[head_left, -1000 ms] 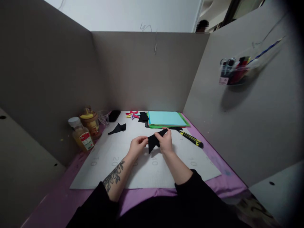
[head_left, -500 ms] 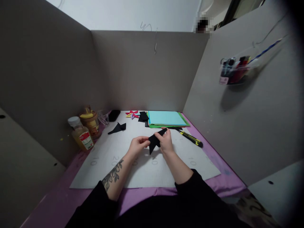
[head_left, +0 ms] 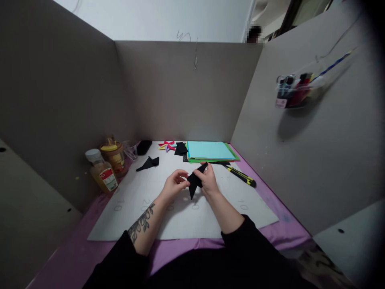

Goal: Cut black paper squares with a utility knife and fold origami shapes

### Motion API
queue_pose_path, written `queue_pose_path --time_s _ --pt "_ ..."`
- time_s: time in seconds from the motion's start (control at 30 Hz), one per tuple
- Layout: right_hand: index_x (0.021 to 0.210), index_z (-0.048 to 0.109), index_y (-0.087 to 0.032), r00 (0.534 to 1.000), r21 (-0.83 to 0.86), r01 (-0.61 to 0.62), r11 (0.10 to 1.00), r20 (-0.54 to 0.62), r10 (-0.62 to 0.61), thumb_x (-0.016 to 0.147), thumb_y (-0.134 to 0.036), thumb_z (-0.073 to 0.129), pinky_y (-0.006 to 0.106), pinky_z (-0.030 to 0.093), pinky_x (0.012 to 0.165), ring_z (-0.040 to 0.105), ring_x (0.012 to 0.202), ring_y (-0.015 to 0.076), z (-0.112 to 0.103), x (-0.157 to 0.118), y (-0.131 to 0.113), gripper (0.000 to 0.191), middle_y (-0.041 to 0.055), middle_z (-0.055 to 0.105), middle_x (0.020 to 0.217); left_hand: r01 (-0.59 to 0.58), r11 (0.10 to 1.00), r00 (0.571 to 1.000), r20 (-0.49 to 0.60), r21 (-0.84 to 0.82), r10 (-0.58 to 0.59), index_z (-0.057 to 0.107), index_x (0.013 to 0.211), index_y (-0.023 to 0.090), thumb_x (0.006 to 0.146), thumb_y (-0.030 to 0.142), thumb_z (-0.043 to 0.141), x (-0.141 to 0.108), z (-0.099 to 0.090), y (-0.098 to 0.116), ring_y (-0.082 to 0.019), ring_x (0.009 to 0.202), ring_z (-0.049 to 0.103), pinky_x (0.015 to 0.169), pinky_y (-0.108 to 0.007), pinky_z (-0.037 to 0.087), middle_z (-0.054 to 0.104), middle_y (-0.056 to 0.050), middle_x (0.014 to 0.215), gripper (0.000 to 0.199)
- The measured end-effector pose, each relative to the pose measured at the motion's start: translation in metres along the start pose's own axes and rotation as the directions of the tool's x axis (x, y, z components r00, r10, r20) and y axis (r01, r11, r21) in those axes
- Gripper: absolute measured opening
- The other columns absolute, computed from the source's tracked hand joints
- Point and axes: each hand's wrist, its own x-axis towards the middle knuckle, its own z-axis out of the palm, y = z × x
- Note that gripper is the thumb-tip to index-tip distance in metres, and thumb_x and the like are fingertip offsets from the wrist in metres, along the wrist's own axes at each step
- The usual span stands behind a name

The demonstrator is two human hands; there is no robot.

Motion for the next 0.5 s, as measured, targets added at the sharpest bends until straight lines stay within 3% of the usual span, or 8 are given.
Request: queue_pose_path --time_s 0.27,0.5 --pt "0.104 0.039 -0.024 0.999 0.002 -0.014 1.000 0.037 0.014 0.063 -0.027 0.073 0.025 0.047 0.055 0.058 0.054 0.0131 0.0015 -0.0017 -0.0034 0.054 -0.0062 0.063 0.063 0.075 0.997 0.997 0.010 0.006 -0.075 0.064 0.085 0.015 0.059 0.025 0.076 0.0007 -0.0009 0.0005 -0.014 0.062 0.059 0.055 -0.025 0.045 0.066 -0.003 0.073 0.031" --pt "0.103 0.038 -0.024 1.000 -0.018 -0.007 1.000 0.029 0.008 0.063 -0.028 0.073 0.026 0.048 0.056 0.060 0.056 0.0144 0.0023 -0.0022 -0.0050 0.053 -0.0054 0.063 0.064 0.181 0.979 0.983 -0.018 0.093 -0.180 0.061 0.070 0.013 0.061 0.033 0.073 0.0002 -0.0004 0.0019 -0.011 0.047 0.054 0.049 -0.023 0.041 0.061 -0.001 0.053 0.024"
